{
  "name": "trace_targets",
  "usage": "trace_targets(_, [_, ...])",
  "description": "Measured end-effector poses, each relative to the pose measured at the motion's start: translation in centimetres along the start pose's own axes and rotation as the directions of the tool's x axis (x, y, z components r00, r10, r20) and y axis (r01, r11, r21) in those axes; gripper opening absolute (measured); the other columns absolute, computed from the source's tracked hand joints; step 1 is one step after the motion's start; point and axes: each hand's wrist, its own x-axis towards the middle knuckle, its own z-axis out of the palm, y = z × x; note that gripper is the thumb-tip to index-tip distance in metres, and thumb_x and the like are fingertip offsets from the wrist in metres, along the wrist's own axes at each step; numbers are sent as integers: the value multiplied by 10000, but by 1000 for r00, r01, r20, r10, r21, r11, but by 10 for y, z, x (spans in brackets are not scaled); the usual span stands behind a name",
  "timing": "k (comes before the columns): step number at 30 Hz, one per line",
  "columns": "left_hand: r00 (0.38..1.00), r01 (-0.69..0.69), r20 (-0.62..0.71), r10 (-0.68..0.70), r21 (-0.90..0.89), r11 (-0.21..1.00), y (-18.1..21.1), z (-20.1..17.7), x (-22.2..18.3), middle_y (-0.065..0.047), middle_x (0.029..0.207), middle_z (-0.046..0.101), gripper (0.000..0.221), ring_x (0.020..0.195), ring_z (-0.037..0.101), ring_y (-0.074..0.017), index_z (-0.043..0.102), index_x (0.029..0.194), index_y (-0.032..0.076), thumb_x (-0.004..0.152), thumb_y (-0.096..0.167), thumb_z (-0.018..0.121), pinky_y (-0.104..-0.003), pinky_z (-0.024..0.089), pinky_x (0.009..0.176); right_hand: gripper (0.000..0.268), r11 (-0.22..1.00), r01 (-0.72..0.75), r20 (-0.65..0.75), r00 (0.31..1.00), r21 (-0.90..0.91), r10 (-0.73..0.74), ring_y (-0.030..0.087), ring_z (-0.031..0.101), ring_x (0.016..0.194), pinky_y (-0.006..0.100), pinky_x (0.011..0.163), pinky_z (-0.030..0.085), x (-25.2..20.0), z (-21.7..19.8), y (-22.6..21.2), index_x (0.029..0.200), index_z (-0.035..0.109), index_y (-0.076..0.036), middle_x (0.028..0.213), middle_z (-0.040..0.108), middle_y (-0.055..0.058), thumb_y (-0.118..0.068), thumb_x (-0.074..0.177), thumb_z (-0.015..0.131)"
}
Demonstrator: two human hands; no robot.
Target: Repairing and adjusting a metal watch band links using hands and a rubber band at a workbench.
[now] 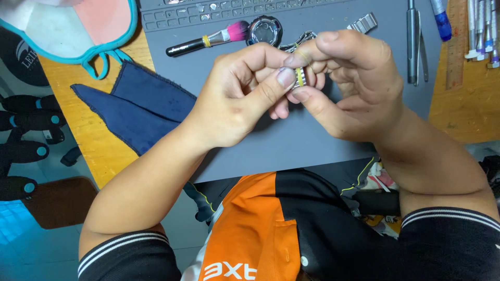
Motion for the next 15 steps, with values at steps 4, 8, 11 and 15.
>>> trace_targets(4, [1000,1,0,-1,-13,1000,0,-1,0,-92,698,535,180,532,508,-111,465,879,26,824,193,427,-178,437,508,498,1000,-10,-2,1000,10,10,208,514,674,227,607,390,1,2,0,1149,223,-75,995,461,271,178,799,471])
trace_targets(8, [1000,31,6,-31,-17,999,1,-1,2,-77,685,538,176,520,504,-94,470,870,37,822,200,424,-165,437,493,424,999,9,6,1000,-37,-9,188,498,666,228,607,389,0,0,2,1135,252,-57,1003,447,254,138,819,455])
trace_targets(11, [998,51,52,-47,-72,996,-2,-5,2,-80,712,545,172,560,517,-96,467,901,44,819,194,447,-172,460,529,445,997,-8,13,1000,-74,9,172,484,677,223,609,384,-1,0,3,1156,267,-93,1002,440,210,126,825,469])
trace_targets(15, [998,9,70,-6,-52,999,-3,-5,0,-107,738,554,175,581,536,-119,457,967,40,824,141,468,-188,485,553,722,994,71,8,997,-84,-71,209,464,690,249,625,412,-4,1,3,1277,81,-203,998,434,250,161,809,493])
